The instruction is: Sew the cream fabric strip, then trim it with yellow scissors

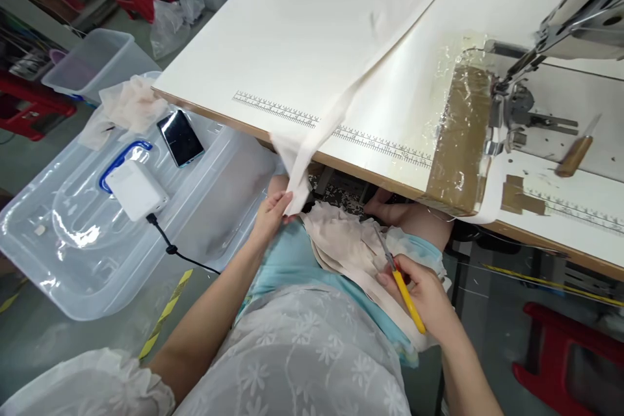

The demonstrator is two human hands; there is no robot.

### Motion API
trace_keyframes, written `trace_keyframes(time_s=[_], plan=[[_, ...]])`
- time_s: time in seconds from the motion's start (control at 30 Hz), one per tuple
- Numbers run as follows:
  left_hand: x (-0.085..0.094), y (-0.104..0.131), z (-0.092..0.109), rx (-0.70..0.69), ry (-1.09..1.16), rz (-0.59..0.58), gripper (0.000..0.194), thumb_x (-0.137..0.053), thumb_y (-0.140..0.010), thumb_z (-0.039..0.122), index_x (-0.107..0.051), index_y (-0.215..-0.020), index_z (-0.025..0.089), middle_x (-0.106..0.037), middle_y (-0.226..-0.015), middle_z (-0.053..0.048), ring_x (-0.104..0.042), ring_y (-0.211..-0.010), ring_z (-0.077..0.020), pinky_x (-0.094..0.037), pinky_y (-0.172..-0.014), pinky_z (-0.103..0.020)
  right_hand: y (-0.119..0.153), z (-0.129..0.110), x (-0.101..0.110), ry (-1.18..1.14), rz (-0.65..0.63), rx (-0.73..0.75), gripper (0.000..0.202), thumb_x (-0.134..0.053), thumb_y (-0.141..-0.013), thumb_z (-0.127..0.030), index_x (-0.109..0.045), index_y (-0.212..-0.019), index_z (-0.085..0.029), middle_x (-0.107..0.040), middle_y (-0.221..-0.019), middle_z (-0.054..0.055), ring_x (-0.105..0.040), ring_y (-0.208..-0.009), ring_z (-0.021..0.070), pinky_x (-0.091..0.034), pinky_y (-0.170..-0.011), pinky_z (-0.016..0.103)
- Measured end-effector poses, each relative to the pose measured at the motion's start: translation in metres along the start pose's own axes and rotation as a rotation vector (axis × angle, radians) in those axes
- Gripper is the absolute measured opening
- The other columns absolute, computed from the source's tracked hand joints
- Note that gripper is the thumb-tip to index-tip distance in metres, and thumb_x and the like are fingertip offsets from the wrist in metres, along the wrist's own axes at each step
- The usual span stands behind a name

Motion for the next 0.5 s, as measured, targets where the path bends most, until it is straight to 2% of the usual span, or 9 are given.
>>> trace_keyframes(time_s=[0.1,0.17,0.2,0.27,0.37,0.4,0.43,0.47,0.5], plan=[[0.031,0.017,-0.033,0.12,-0.144,0.125,0.021,-0.056,-0.083,0.032,-0.061,-0.094,0.015,-0.058,-0.06,-0.001,-0.057,-0.058,-0.0199,-0.043,-0.058,-0.027,0.005,0.017,-0.001,-0.052,0.014,-0.046,0.034,-0.059,-0.085,-0.054,-0.057,-0.074,-0.022,-0.054,-0.062,-0.002,-0.05,-0.056,0.015,-0.042,-0.052,0.025],[0.039,0.038,-0.031,0.093,-0.186,0.145,0.028,-0.059,-0.081,0.029,-0.059,-0.105,0.017,-0.058,-0.062,0.001,-0.057,-0.059,-0.0197,-0.044,-0.061,-0.028,0.005,0.022,-0.005,-0.08,0.008,-0.077,0.036,-0.059,-0.084,-0.056,-0.056,-0.074,-0.022,-0.052,-0.061,-0.002,-0.048,-0.056,0.0149,-0.041,-0.051,0.025],[0.037,0.049,-0.023,0.058,-0.179,0.11,0.029,-0.058,-0.083,0.032,-0.058,-0.109,0.018,-0.059,-0.064,0.001,-0.056,-0.059,-0.0184,-0.044,-0.061,-0.027,0.003,0.022,-0.008,-0.09,-0.001,-0.087,0.036,-0.06,-0.083,-0.057,-0.056,-0.075,-0.022,-0.051,-0.061,-0.002,-0.047,-0.056,0.0151,-0.041,-0.051,0.026],[0.022,0.07,0.001,-0.031,-0.056,-0.107,0.028,-0.053,-0.09,0.04,-0.059,-0.109,0.02,-0.062,-0.069,0.0,-0.057,-0.058,-0.0158,-0.047,-0.062,-0.026,-0.001,0.017,-0.012,-0.104,-0.025,-0.092,0.038,-0.06,-0.083,-0.059,-0.055,-0.074,-0.022,-0.049,-0.061,-0.003,-0.046,-0.056,0.0153,-0.041,-0.051,0.026],[-0.009,0.092,0.045,-0.057,0.364,-0.678,0.042,-0.039,-0.098,0.05,-0.059,-0.116,0.018,-0.069,-0.084,-0.008,-0.069,-0.079,-0.0198,-0.052,-0.069,-0.028,-0.006,0.004,-0.016,-0.08,-0.085,-0.058,0.039,-0.057,-0.085,-0.059,-0.052,-0.072,-0.022,-0.046,-0.061,-0.003,-0.044,-0.057,0.0149,-0.039,-0.052,0.027],[-0.016,0.095,0.058,-0.054,0.468,-0.821,0.045,-0.04,-0.098,0.052,-0.056,-0.121,0.017,-0.07,-0.09,-0.011,-0.07,-0.09,-0.0225,-0.053,-0.072,-0.03,-0.007,0.001,-0.015,-0.068,-0.102,-0.048,0.039,-0.057,-0.085,-0.058,-0.052,-0.071,-0.022,-0.045,-0.062,-0.003,-0.043,-0.058,0.0147,-0.039,-0.052,0.026],[-0.021,0.096,0.067,-0.058,0.511,-0.905,0.046,-0.043,-0.097,0.052,-0.054,-0.124,0.017,-0.07,-0.093,-0.012,-0.07,-0.096,-0.0243,-0.054,-0.072,-0.03,-0.007,-0.002,-0.014,-0.06,-0.118,-0.044,0.039,-0.057,-0.085,-0.058,-0.051,-0.07,-0.022,-0.045,-0.062,-0.003,-0.042,-0.059,0.0146,-0.038,-0.052,0.026],[-0.025,0.094,0.073,-0.076,0.487,-0.917,0.045,-0.048,-0.095,0.052,-0.055,-0.122,0.017,-0.07,-0.093,-0.011,-0.07,-0.096,-0.0241,-0.054,-0.07,-0.028,-0.006,-0.004,-0.013,-0.061,-0.136,-0.044,0.04,-0.058,-0.085,-0.058,-0.051,-0.07,-0.022,-0.045,-0.062,-0.003,-0.042,-0.059,0.0145,-0.038,-0.052,0.026],[-0.027,0.091,0.077,-0.117,0.402,-0.873,0.04,-0.052,-0.094,0.05,-0.058,-0.116,0.017,-0.07,-0.089,-0.01,-0.07,-0.089,-0.0217,-0.053,-0.067,-0.026,-0.005,-0.005,-0.012,-0.07,-0.152,-0.049,0.04,-0.058,-0.084,-0.059,-0.051,-0.07,-0.022,-0.044,-0.062,-0.004,-0.041,-0.058,0.0142,-0.037,-0.051,0.026]])
Point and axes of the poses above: each hand's wrist, its own y-axis away from the middle knuckle, its own x-axis out of the back of the hand, z = x × y, the point moved 3 cm from there along -y, towards the middle knuckle
